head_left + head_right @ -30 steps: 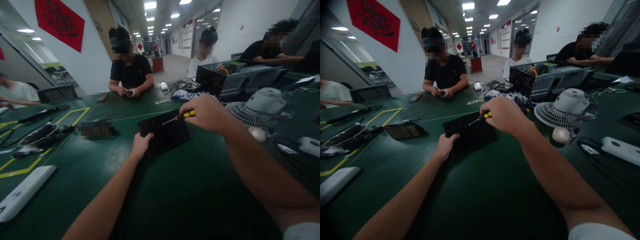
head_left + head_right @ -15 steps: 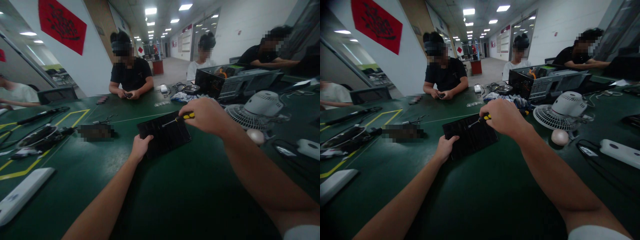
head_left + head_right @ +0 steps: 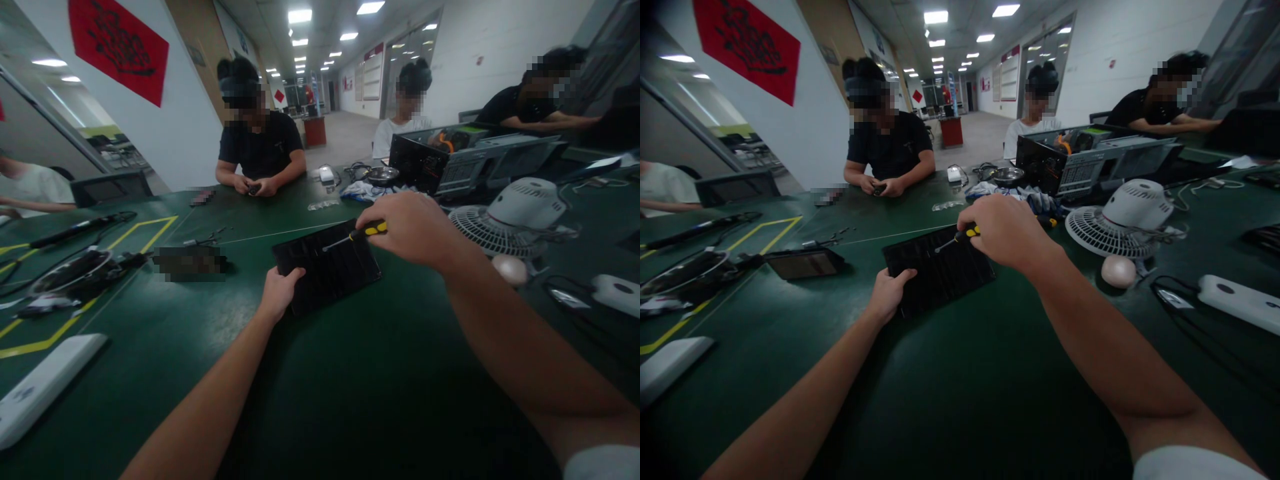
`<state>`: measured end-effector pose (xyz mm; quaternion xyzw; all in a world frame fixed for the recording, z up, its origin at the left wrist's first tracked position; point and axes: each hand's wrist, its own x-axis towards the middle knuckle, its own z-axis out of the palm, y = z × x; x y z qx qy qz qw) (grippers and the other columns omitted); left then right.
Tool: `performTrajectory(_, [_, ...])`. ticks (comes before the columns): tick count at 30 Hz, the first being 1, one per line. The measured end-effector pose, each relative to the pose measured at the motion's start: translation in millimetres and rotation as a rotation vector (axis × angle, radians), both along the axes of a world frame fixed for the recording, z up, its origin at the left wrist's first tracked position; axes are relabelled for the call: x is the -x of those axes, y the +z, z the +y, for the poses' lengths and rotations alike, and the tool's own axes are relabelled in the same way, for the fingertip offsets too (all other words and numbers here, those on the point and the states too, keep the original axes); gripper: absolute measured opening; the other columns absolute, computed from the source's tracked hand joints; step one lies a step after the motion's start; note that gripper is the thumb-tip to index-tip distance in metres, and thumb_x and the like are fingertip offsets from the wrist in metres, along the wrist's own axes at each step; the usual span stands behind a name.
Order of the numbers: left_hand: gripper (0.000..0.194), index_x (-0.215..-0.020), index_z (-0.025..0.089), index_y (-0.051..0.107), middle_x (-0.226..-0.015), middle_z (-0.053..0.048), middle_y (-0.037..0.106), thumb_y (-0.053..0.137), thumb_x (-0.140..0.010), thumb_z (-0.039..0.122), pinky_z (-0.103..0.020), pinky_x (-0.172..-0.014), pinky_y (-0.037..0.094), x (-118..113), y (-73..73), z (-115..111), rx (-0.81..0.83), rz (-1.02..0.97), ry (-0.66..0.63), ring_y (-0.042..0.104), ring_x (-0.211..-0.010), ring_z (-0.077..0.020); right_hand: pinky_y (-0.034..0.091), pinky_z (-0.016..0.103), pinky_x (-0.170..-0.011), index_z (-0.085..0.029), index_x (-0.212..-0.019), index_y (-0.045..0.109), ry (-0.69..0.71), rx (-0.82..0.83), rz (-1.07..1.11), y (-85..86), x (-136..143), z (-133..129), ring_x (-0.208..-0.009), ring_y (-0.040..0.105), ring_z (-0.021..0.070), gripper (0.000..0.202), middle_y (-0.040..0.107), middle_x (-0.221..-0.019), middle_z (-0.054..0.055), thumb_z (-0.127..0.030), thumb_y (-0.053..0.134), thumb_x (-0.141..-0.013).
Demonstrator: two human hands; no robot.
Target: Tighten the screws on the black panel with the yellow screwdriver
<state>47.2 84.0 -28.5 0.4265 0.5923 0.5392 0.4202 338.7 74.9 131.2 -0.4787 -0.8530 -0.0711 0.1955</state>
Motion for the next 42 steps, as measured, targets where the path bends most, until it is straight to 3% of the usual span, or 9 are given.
performTrajectory(14, [0.037,-0.085,0.017,0.073,-0.083,-0.007,0.076,0.089,-0.06,0.039,-0.036,-0.071,0.059,0,0.3,0,0.013,0.015,0.024,0.073,-0.075,-0.0257,0.052,0.041,-0.082,-0.028,-0.11,0.091,-0.045,0.031,0.005,5.9,1,-8,-0.093,0.076,0.0302,0.029,0.086,-0.099,0.008,-0.033,0.076,-0.086])
performTrajectory(24, [0.04,-0.087,0.017,0.073,-0.085,-0.008,0.076,0.089,-0.058,0.039,-0.037,-0.074,0.058,-4,6.1,-3,0.013,-0.003,0.023,0.073,-0.078,-0.0262,0.05,0.042,-0.09,-0.03,-0.114,0.09,0.058,-0.041,-0.003,3.7,-1,-1,-0.109,0.074,0.0309,0.029,0.084,-0.115,0.007,-0.024,0.071,-0.093])
performTrajectory(42, [0.038,-0.085,0.015,0.073,-0.081,-0.006,0.077,0.088,-0.059,0.039,-0.036,-0.068,0.057,-2,3.8,-2,0.02,0.01,0.016,0.073,-0.073,-0.0256,0.048,0.039,-0.084,-0.03,-0.11,0.09,0.095,-0.076,-0.05,-4.2,6,1,-0.11,0.07,0.0282,0.033,0.081,-0.113,0.006,-0.013,0.067,-0.095])
